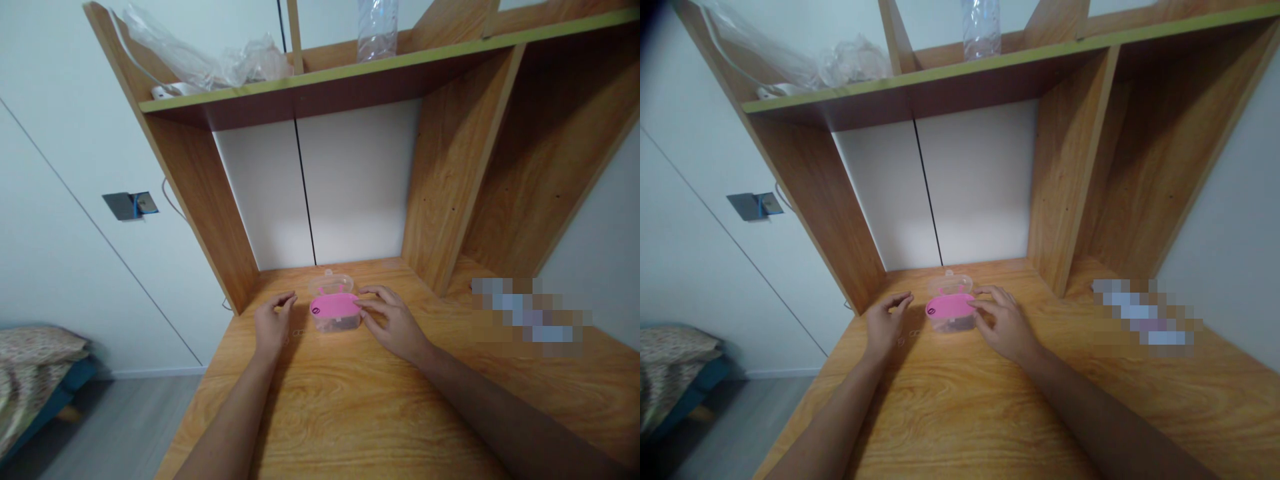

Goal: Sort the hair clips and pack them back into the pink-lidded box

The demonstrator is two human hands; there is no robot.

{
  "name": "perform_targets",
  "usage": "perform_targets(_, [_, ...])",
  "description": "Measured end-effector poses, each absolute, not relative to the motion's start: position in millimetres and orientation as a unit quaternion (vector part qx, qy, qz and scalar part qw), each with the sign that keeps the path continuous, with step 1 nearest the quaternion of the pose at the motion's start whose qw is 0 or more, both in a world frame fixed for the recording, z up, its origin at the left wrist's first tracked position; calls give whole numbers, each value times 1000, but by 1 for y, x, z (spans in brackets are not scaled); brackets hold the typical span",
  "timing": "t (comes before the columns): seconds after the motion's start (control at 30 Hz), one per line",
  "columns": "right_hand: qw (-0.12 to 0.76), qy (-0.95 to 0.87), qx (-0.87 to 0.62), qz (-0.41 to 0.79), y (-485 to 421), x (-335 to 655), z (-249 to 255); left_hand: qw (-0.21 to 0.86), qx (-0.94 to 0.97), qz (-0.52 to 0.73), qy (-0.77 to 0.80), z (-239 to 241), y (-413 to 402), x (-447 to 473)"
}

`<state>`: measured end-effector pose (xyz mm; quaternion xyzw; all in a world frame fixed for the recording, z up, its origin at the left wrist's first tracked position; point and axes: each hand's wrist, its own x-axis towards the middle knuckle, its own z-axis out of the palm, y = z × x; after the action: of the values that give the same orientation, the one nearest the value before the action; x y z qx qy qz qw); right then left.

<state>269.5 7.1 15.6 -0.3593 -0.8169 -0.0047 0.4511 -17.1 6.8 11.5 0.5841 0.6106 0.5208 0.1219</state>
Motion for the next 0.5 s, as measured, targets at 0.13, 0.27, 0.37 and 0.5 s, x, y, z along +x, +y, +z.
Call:
perform_targets(0.13, [465, -823, -327, -25, 3, 266, 20, 39, 632, 584, 508, 19, -9, 0])
perform_targets(0.27, [459, -844, -275, -43, -5, 262, 26, 45, 683, 595, 421, 22, -26, 26])
perform_targets(0.37, [433, -866, -243, -49, -9, 258, 29, 84, 715, 574, 391, 21, -35, 44])
perform_targets(0.5, [432, -869, -236, -48, -10, 257, 28, 130, 721, 557, 392, 20, -39, 56])
